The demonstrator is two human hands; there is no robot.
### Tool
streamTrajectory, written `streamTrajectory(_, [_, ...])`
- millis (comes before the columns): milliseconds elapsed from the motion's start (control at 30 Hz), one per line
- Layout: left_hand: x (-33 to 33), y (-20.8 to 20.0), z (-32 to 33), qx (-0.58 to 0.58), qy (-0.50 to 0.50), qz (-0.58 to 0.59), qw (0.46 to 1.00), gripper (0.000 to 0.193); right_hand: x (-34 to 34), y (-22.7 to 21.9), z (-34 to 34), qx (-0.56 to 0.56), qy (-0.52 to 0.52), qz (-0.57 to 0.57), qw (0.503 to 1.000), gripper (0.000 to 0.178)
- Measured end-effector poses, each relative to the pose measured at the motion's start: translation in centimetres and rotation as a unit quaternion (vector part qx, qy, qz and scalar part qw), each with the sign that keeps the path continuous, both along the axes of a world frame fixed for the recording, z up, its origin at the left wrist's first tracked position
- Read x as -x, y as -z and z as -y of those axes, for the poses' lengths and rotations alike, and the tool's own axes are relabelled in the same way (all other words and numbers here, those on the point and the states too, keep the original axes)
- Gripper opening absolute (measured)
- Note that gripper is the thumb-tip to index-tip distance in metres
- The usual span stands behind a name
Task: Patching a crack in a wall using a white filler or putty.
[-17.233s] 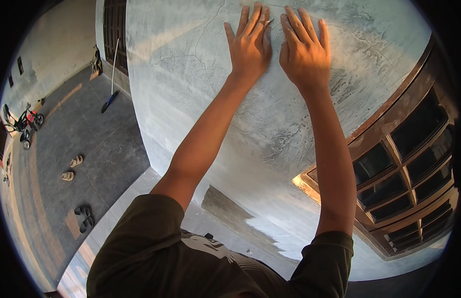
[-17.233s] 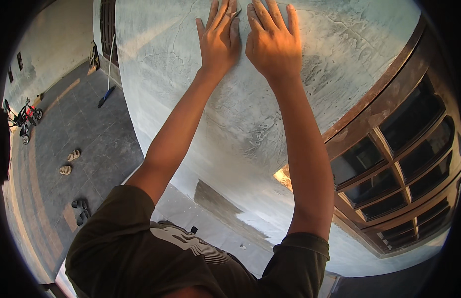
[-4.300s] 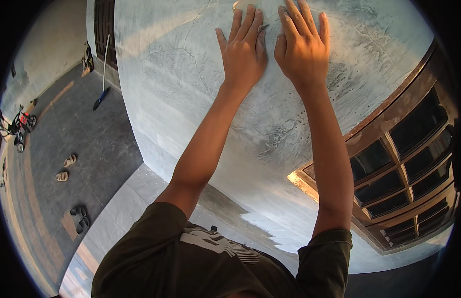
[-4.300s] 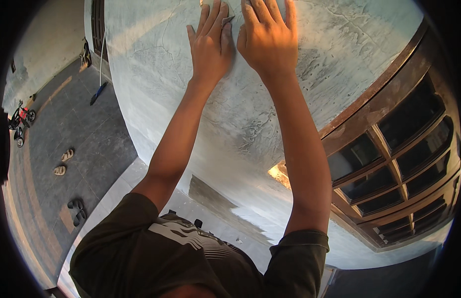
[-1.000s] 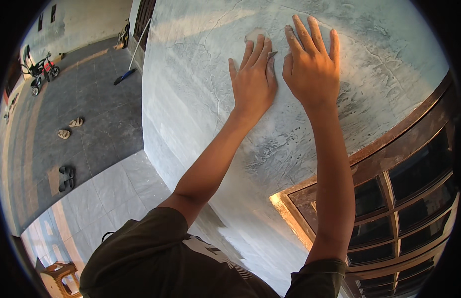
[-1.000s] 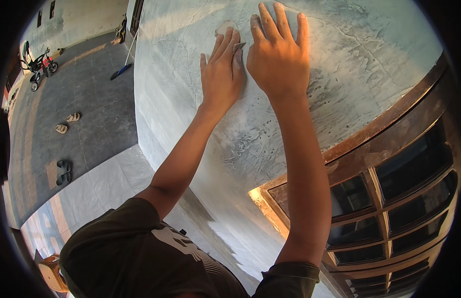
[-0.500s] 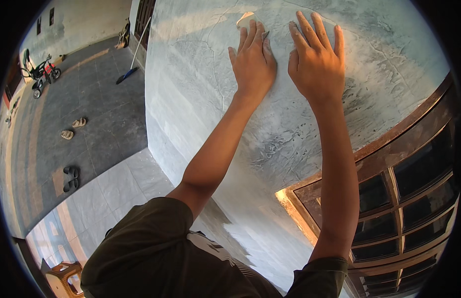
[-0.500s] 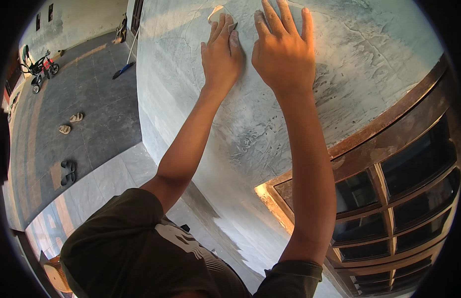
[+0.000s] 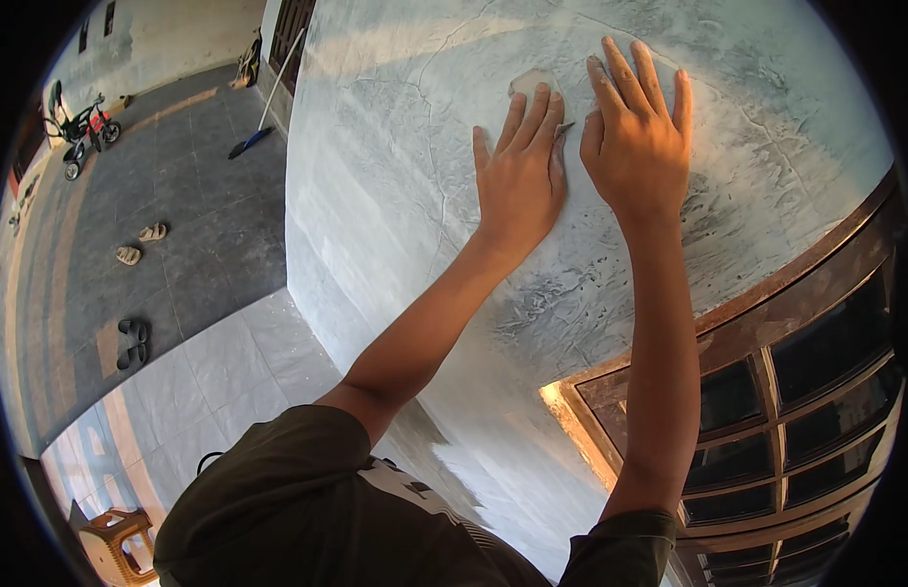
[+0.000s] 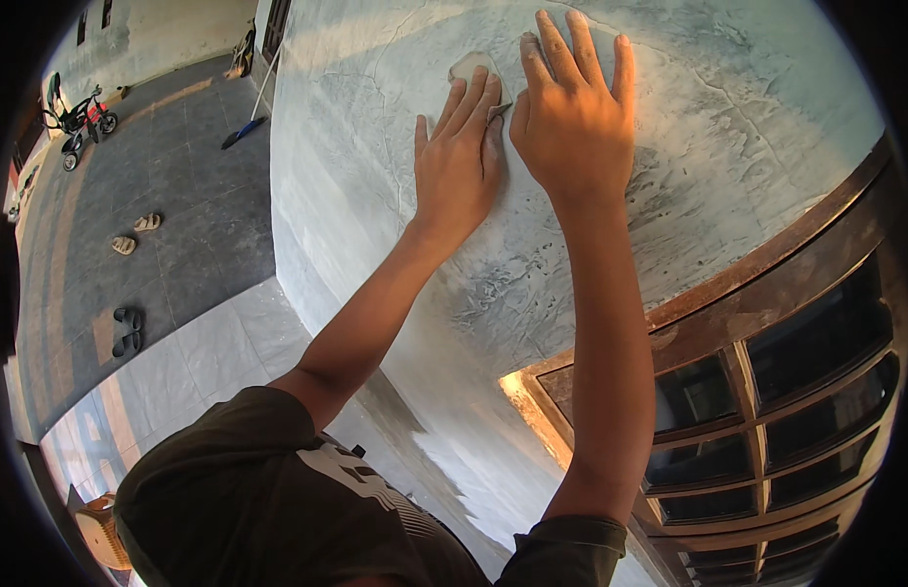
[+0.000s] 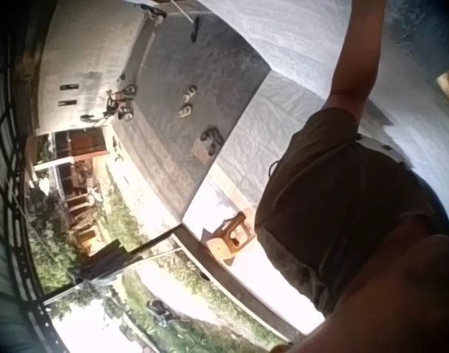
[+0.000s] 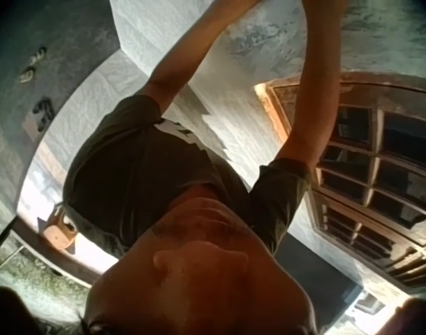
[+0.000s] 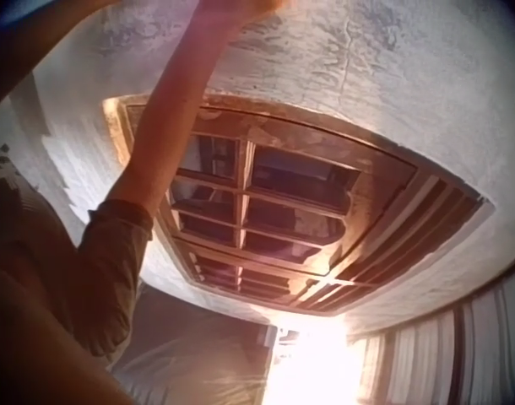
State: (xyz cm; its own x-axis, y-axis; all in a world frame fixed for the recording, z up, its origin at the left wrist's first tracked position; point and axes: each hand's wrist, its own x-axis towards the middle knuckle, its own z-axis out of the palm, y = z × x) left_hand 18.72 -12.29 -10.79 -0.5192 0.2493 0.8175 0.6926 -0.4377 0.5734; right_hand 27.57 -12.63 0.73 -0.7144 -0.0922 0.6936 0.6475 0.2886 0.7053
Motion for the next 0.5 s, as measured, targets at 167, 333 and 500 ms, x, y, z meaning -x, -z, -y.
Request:
streamTrajectory(167, [3.2,-2.2,-2.4,-0.031,-0.028,0.052,0.998,0.046,0.2,-0.2,0.3,0.005,-0.001,0.003,1.0,0.039])
streamTrajectory(333, [-0.7,0.4,0.5,-0.001,0.008,-0.002,1.0,0.045,0.0,0.1,-0.5,0.004,-0.022,-0.001,1.0,0.036])
streamTrajectory(500, [3.2,-2.6,-1.6,-0.019,0.008,0.053,0.998,0.045,0.2,-0.1,-0.1,0.006,-0.025,0.001,1.0,0.036])
